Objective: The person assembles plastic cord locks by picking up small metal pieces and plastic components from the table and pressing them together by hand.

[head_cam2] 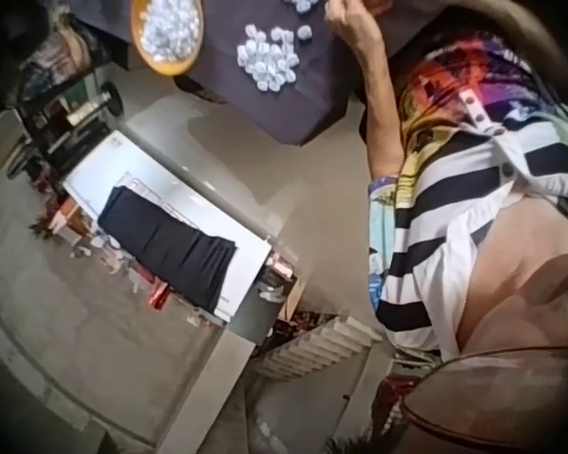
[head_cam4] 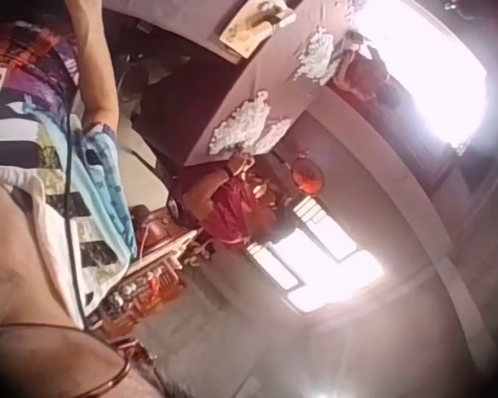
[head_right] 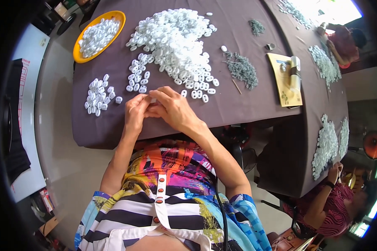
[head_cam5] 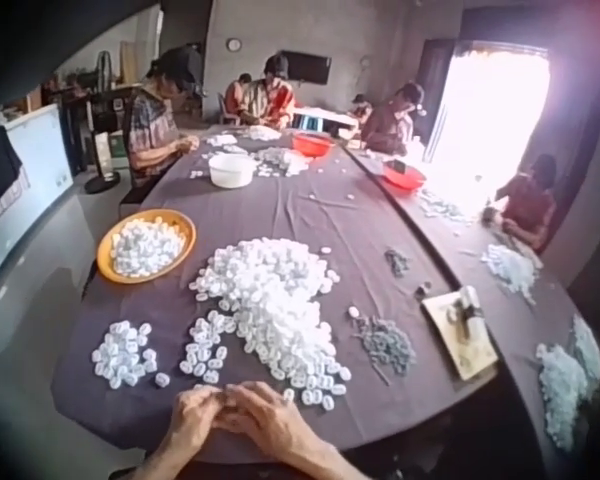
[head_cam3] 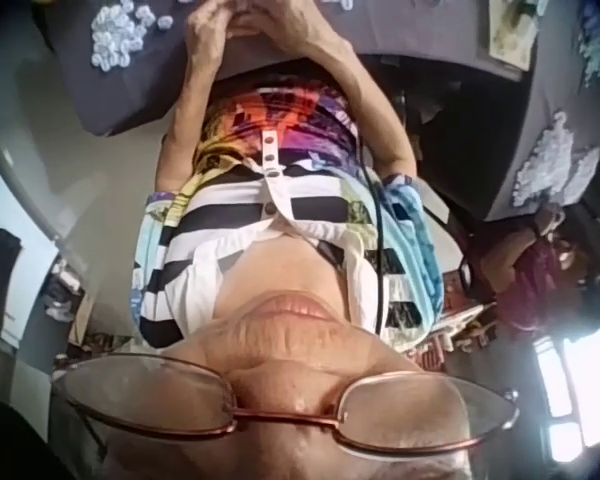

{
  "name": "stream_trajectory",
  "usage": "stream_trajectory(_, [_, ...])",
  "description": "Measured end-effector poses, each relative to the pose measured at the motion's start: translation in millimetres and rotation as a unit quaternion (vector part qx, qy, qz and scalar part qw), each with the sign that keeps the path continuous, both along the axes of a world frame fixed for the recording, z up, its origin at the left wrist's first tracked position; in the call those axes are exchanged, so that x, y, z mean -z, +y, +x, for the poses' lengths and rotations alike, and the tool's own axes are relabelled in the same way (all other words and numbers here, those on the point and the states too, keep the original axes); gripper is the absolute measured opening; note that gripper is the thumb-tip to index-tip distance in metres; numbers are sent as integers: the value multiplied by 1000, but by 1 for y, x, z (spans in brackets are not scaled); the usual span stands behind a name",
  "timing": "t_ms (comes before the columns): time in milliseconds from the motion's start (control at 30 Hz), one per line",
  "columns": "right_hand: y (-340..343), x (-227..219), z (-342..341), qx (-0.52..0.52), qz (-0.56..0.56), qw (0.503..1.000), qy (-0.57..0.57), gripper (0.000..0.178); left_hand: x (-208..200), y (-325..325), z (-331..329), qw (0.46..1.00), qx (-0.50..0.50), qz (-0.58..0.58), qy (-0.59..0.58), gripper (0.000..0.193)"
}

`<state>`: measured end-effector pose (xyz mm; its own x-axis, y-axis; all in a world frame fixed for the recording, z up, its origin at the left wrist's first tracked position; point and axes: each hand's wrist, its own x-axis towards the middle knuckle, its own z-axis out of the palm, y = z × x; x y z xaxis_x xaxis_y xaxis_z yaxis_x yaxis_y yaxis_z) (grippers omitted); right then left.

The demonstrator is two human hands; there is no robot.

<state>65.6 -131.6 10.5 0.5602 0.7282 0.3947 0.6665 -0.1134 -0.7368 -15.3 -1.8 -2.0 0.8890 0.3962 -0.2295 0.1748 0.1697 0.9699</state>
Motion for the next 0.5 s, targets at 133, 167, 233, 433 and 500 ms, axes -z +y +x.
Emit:
stream_trajectory(133, [-47,-6,52,185,28,981,45,16,-5,12,-13,998,-14,-34,54,22])
stream_trajectory(167, [-62,-6,73,248,13,968,-20,13,-6,17,-16,998,-1,3,64,23])
stream_trajectory(233, [-81,-8,100,307,-43,945,-107,10,-10,24,-22,995,-13,49,82,24])
stream_trajectory(433, [-85,6,139,312,-135,923,-181,8,-17,52,-34,985,-55,116,117,23])
stream_trajectory(500, [-77,11,145,312,-161,914,-206,8,-20,59,-41,979,-75,139,130,22])
